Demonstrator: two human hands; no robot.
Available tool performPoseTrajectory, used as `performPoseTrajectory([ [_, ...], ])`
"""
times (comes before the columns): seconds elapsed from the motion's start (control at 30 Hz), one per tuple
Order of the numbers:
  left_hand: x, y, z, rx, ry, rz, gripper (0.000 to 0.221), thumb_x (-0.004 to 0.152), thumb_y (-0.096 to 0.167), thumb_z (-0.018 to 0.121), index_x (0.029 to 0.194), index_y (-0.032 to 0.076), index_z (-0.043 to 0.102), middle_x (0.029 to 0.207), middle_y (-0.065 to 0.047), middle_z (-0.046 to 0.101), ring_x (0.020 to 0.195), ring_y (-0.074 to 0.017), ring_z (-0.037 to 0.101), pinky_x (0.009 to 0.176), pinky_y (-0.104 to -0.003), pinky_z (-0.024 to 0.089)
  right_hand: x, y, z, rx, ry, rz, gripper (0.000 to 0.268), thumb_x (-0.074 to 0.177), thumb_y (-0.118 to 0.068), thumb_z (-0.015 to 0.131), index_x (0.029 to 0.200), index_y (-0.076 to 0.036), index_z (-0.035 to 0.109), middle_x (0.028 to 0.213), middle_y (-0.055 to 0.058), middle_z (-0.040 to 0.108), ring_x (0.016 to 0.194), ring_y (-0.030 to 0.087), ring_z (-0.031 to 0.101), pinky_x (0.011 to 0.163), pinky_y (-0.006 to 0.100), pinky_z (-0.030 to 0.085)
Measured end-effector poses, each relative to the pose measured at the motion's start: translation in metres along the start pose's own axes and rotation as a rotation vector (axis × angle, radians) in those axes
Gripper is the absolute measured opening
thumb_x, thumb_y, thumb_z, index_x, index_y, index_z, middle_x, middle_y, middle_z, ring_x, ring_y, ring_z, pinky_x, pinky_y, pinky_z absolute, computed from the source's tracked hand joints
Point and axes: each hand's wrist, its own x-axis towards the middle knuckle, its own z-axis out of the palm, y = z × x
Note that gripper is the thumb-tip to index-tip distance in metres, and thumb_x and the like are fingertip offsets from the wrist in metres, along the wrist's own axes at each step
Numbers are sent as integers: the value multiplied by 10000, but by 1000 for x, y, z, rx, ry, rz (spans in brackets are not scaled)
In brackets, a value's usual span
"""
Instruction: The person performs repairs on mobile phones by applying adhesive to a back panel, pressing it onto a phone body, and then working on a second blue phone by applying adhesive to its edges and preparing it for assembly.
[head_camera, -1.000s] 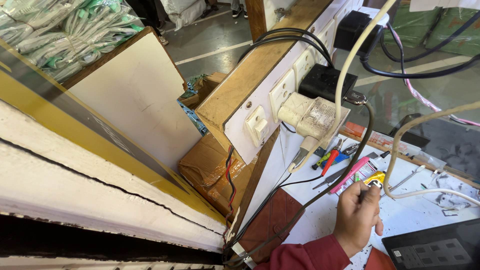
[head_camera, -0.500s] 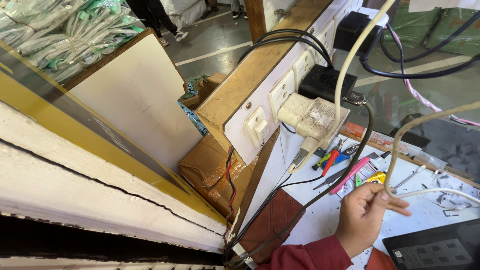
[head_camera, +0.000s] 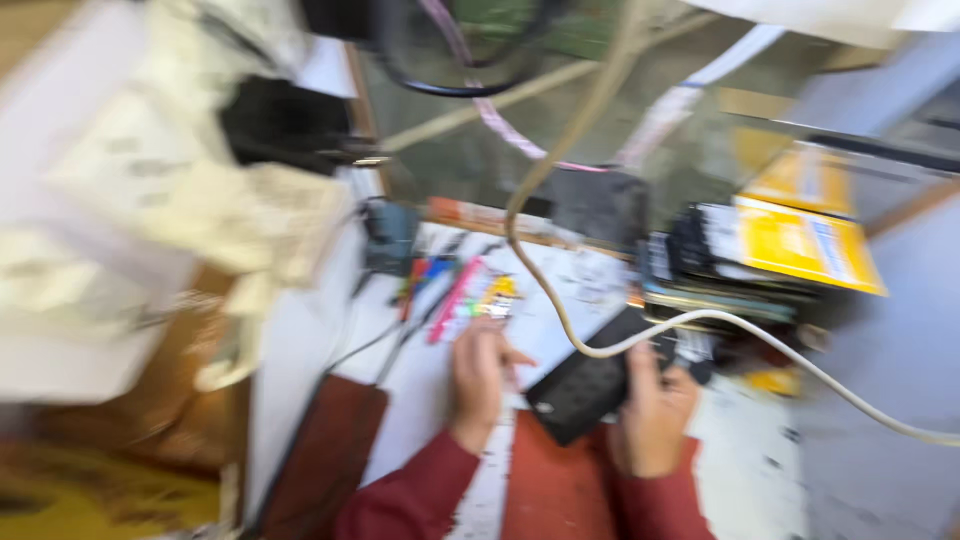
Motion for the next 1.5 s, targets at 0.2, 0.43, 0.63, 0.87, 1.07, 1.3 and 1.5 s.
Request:
performPoseTrajectory([
  [0.2,-9,45,17,19,-38,-3,390,1124,232,433,814,22,539,537,16,432,474,-82,444,496,-284,480,2,-20,14,86,39,58,144,996,-109,649,909,-20,723,850,24,713,715,70,613,638,234,480],
  [0.43,-9,57,25,69,12,130,149,1031,74,565,1053,-67,607,884,-145,702,794,-192,717,747,-296,596,5,-19,12,-11,132,77,188,965,-155,689,874,8,712,815,29,720,667,72,622,603,240,504],
  [0.63,-3,65,34,70,98,206,182,1050,41,525,1180,-86,531,1083,-209,708,1010,-272,739,878,-331,590,4,-33,17,98,78,146,221,957,-167,666,892,31,741,813,71,757,645,101,663,603,253,540],
  [0.87,9,28,6,22,165,1,319,1092,241,481,871,15,525,562,-114,552,515,-214,656,423,-333,515,6,-17,8,-91,125,74,312,947,-245,721,768,9,701,711,23,678,606,82,552,540,267,452],
  [1.07,10,10,2,82,173,177,187,960,98,645,821,-16,697,618,3,587,479,-66,461,428,-264,350,14,4,-15,-113,93,18,346,992,-234,720,702,-94,594,740,13,637,621,69,537,566,267,454],
  [1.3,2,52,14,-5,107,141,288,1101,133,508,1213,-102,632,930,-133,721,857,-190,737,782,-294,594,45,8,-44,-149,-154,64,300,1113,-139,518,1369,-21,622,1254,111,694,1077,178,705,942,358,564],
  [1.5,-9,76,20,9,60,248,240,1126,109,402,1266,-73,471,1193,-196,707,1143,-262,734,975,-336,565,44,17,-29,-174,-127,-36,317,1110,-141,510,1379,-7,610,1261,123,685,1088,191,693,953,365,552],
])
